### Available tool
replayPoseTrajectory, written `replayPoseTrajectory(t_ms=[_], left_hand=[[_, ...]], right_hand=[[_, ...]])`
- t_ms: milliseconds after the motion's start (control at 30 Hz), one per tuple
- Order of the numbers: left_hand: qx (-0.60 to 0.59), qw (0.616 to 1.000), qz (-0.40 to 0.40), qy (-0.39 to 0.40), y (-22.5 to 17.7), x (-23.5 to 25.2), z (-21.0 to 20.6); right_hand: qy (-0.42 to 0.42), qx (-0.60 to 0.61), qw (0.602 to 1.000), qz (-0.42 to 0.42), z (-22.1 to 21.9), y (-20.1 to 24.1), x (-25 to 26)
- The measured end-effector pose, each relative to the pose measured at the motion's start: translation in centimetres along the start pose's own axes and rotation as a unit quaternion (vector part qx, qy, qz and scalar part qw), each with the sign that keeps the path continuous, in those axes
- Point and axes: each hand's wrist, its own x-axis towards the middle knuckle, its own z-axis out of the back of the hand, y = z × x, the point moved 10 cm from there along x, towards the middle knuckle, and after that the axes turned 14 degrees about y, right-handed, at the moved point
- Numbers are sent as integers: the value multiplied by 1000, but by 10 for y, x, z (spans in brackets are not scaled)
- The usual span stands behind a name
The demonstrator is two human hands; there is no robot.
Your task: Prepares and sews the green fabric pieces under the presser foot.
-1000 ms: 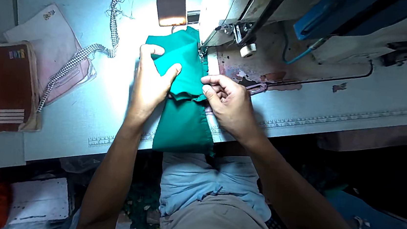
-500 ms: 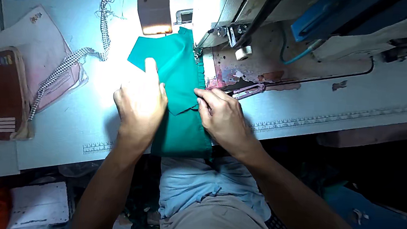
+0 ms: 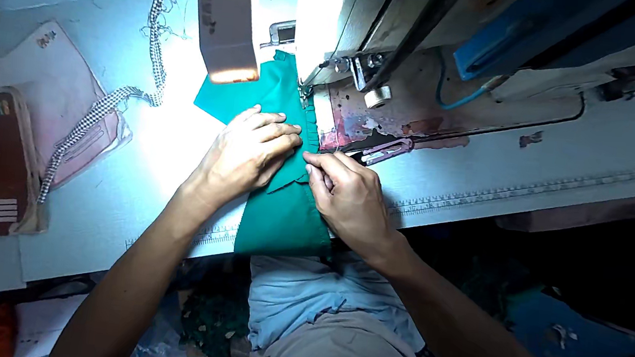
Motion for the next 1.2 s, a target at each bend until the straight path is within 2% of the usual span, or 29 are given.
replayPoseTrajectory(t_ms=[500,667,767,900,1000,1067,1133,1200], left_hand=[[4,1000,11,15,38,22,7],[-36,998,54,22,43,21,4],[-49,997,49,23,46,18,1],[-39,997,36,53,51,18,4],[-14,998,24,58,45,21,9],[10,999,-17,34,29,20,13],[10,998,-52,23,13,17,11],[9,998,-49,28,9,13,5]], right_hand=[[26,-16,999,22,10,-7,48],[45,62,994,-76,14,-14,32],[20,74,994,-73,10,-19,35],[57,150,984,-77,13,-30,37],[66,98,989,-89,15,-27,32],[66,60,993,-77,16,-18,26],[51,26,997,-49,17,-9,24],[25,-33,999,-13,16,-2,23]])
